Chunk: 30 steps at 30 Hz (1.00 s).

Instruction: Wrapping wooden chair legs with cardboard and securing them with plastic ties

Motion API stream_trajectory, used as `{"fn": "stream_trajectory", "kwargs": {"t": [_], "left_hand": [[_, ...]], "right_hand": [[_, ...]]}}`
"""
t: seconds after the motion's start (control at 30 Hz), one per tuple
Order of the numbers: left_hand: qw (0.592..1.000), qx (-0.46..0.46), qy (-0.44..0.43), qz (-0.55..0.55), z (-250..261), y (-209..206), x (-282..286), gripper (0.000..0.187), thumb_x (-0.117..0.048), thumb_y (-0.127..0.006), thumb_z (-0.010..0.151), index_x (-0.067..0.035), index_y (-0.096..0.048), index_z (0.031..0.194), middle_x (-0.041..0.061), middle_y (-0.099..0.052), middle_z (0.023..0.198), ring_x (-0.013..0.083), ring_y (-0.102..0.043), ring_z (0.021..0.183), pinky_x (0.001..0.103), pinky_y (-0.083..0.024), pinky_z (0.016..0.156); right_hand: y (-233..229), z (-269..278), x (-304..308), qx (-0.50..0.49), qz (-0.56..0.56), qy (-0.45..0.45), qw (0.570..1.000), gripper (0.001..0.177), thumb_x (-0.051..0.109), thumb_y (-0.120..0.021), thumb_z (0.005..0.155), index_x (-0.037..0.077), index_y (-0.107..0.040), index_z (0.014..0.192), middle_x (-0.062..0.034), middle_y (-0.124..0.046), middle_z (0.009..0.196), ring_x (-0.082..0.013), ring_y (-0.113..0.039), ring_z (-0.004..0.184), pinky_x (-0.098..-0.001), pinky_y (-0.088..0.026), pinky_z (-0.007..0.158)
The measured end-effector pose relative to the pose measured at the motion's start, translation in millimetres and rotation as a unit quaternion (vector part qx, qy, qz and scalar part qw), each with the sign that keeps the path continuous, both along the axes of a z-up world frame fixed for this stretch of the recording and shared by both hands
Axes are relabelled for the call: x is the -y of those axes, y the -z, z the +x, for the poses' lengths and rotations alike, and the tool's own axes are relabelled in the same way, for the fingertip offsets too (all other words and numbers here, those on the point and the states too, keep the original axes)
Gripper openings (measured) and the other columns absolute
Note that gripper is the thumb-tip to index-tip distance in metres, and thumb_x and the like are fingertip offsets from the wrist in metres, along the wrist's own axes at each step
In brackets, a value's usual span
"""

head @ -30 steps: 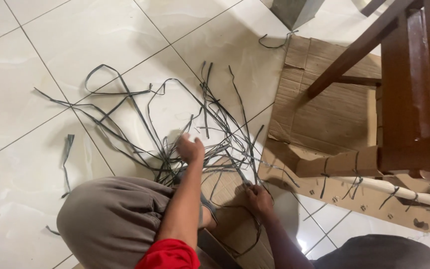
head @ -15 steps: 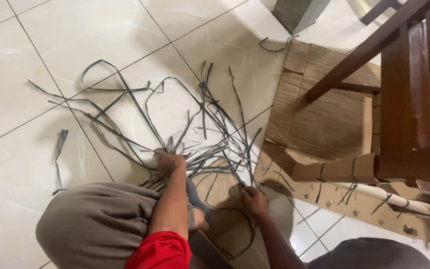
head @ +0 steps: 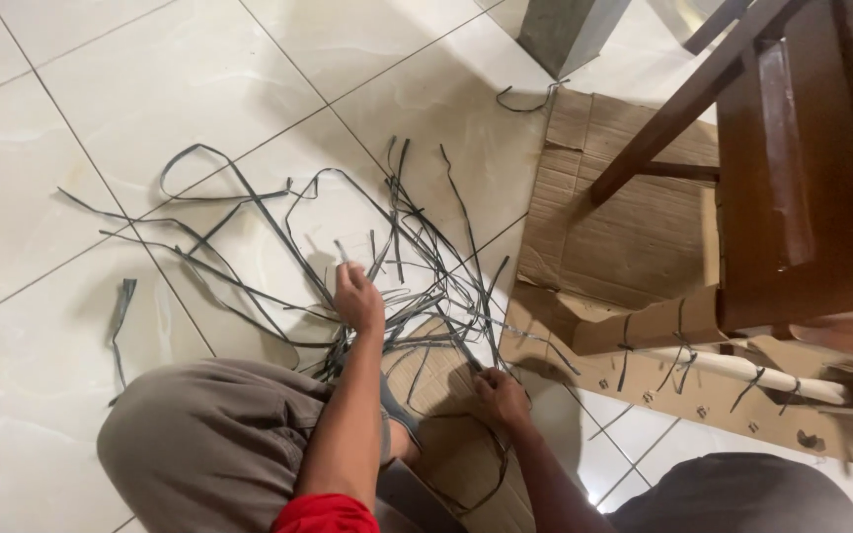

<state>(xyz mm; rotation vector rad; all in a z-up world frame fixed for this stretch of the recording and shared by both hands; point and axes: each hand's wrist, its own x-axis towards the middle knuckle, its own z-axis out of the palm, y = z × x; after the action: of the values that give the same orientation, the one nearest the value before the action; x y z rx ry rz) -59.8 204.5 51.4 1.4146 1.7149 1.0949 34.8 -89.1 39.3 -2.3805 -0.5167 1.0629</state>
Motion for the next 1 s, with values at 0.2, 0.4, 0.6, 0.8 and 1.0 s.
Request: {"fn": "stream_trajectory", "kwargs": {"t": [0.2,0.4,0.6,0.8,1.0], "left_hand": [[0.814,0.505,0.193,-0.214,44,-119,17,0.026,-0.028,-0.064,0.1,-0.007,-0.071,0.114,0.002,-0.058,0.077,0.0094,-0.056,0.064,0.022,-0.056,0.068],[0.719,0.555,0.262,-0.326,65,-106,63,0.021,-0.024,-0.064,0.102,-0.012,-0.072,0.117,0.002,-0.073,0.092,0.01,-0.072,0.08,0.027,-0.065,0.085],[0.745,0.464,0.303,-0.372,76,-104,140,0.021,-0.017,-0.068,0.1,-0.008,-0.071,0.119,0.008,-0.078,0.103,0.0122,-0.075,0.085,0.025,-0.062,0.081],[0.768,0.368,0.396,-0.343,91,-67,202,0.029,-0.014,-0.074,0.096,-0.001,-0.073,0.122,0.022,-0.075,0.118,0.0273,-0.074,0.111,0.037,-0.057,0.099],[0.798,0.296,0.366,-0.377,104,-73,241,0.029,-0.018,-0.082,0.088,-0.007,-0.08,0.115,0.014,-0.076,0.098,0.0169,-0.071,0.085,0.033,-0.062,0.076]], "right_hand": [[-16,1,-3,-0.018,0.057,0.05,0.997,0.033,0.037,-0.069,0.091,0.015,-0.077,0.115,-0.0163,-0.079,0.104,-0.0385,-0.071,0.109,-0.0512,-0.055,0.095],[-22,18,6,-0.005,0.141,0.15,0.979,0.023,0.024,-0.066,0.096,0.004,-0.078,0.101,-0.0146,-0.076,0.08,-0.0248,-0.072,0.078,-0.0415,-0.058,0.075],[29,37,32,0.03,0.063,0.119,0.99,0.036,0.05,-0.074,0.085,0.025,-0.081,0.111,-0.008,-0.081,0.101,-0.0311,-0.074,0.104,-0.0452,-0.057,0.094],[-65,21,30,0.033,0.223,0.371,0.901,0.048,0.048,-0.063,0.095,0.007,-0.075,0.117,-0.0142,-0.078,0.109,-0.0281,-0.071,0.096,-0.0445,-0.05,0.097],[-74,25,33,-0.075,0.342,0.409,0.843,0.04,0.042,-0.061,0.103,0.007,-0.073,0.118,-0.0135,-0.066,0.087,-0.0262,-0.068,0.065,-0.0289,-0.05,0.055]]}}
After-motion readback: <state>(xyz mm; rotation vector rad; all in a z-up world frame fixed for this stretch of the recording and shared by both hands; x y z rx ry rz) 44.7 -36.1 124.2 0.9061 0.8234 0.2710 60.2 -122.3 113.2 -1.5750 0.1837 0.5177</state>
